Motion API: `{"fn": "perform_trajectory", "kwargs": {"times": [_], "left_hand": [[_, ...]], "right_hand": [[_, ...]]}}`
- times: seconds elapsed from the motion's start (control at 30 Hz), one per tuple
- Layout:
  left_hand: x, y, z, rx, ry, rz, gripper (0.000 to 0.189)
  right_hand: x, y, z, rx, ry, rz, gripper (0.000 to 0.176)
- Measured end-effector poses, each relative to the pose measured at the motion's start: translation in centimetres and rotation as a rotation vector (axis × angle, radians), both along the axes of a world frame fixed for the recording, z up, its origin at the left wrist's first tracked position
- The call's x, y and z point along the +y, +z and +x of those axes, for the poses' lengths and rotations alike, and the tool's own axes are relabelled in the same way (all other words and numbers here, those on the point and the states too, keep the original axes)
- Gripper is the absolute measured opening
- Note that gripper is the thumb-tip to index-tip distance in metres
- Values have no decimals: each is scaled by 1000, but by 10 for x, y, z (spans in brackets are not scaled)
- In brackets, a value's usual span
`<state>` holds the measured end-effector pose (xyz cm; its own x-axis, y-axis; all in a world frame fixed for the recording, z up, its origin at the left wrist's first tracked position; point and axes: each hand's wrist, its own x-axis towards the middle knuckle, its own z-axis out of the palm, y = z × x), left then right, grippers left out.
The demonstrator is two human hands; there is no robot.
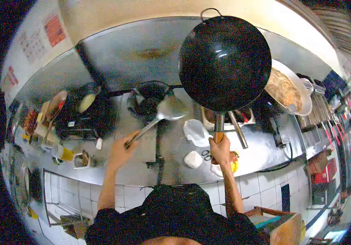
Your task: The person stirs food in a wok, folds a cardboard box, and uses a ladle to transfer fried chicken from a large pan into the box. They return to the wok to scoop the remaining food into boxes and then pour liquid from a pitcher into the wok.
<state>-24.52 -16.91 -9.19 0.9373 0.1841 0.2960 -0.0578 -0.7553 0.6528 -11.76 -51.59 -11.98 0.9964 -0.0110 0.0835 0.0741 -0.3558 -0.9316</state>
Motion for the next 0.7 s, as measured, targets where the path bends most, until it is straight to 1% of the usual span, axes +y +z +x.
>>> {"fn": "perform_trajectory", "kwargs": {"times": [0.03,0.07,0.1,0.13,0.17,0.2,0.23,0.3,0.33,0.37,0.4,0.43,0.5,0.57,0.6,0.63,0.67,0.7], "left_hand": [[26,-10,-25,-113,44,17,37],[48,-22,-54,-14,153,-75,34],[62,-34,-80,82,260,-166,32],[69,-48,-102,80,280,-160,32],[73,-64,-123,56,326,-307,29],[77,-72,-141,34,373,-459,28],[76,-74,-151,35,397,-462,28],[64,-78,-170,29,529,-645,26],[64,-88,-176,47,582,-782,27],[68,-108,-180,47,605,-785,27],[71,-133,-186,50,629,-912,28],[71,-139,-192,55,653,-1038,28],[68,-142,-198,57,589,-1198,30],[68,-139,-197,51,549,-1427,33],[70,-139,-197,81,524,-1459,34],[75,-138,-196,105,481,-1488,35],[76,-137,-196,102,499,-1485,35],[78,-134,-196,92,434,-1494,36]], "right_hand": [[15,8,-4,135,54,98,15],[28,4,-5,181,113,195,15],[42,4,-7,183,136,196,15],[57,3,-10,218,184,275,15],[72,3,-13,256,231,351,15],[86,-4,-14,293,279,335,15],[102,-6,-17,304,300,329,15],[134,-8,-26,382,322,452,15],[149,-9,-31,429,344,457,17],[164,-8,-35,443,362,449,17],[178,-7,-40,466,368,458,19],[191,-7,-46,492,372,468,20],[211,-11,-50,516,399,461,22],[228,-18,-55,506,392,321,23],[235,-28,-56,541,418,314,23],[244,-38,-52,582,440,363,23],[250,-49,-50,613,454,415,23],[259,-56,-53,620,457,416,23]]}}
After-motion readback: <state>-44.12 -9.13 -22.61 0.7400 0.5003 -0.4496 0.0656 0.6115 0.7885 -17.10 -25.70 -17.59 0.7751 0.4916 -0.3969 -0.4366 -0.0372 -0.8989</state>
